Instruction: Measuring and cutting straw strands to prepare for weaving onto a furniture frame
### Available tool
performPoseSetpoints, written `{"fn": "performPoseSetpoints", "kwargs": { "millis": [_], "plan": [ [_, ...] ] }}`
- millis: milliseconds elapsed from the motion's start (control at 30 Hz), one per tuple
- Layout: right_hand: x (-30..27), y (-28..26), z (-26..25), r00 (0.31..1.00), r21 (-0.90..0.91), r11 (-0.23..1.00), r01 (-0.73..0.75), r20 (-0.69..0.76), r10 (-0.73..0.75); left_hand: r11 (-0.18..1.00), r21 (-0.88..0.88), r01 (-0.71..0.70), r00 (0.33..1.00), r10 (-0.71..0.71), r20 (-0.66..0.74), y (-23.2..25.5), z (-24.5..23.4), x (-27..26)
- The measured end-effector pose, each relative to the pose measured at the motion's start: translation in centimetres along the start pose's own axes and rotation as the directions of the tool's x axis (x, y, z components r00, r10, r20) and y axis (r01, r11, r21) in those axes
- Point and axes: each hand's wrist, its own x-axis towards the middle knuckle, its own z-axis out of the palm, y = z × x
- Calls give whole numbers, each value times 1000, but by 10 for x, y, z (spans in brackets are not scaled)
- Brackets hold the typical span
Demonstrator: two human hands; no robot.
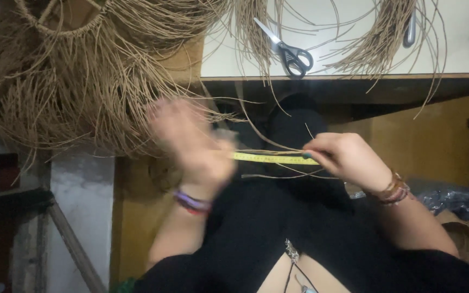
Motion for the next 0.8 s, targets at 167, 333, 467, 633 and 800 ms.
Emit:
{"fn": "performPoseSetpoints", "kwargs": {
  "millis": [167, 333, 467, 633, 800],
  "plan": [
    [13, -24, -7, 995, 58, 993, 103, -5, -103, 882, -469, -56, 816, 311, 488, 84, -11, 9],
    [3, -8, -11, 995, 90, 993, 79, 61, -84, 894, -425, -143, 791, 362, 494, 76, -31, 24],
    [-8, 24, -27, 996, -35, 999, -15, 85, 18, 959, -267, -99, 772, 243, 587, 35, -52, 38],
    [-20, 34, -51, 985, -45, 986, -158, 67, 161, 996, -50, 72, 756, -21, 654, -23, -85, 41],
    [-11, 43, -30, 993, -54, 993, -106, 54, 109, 972, 230, 44, 684, -197, 702, -69, -81, 17]
  ]
}}
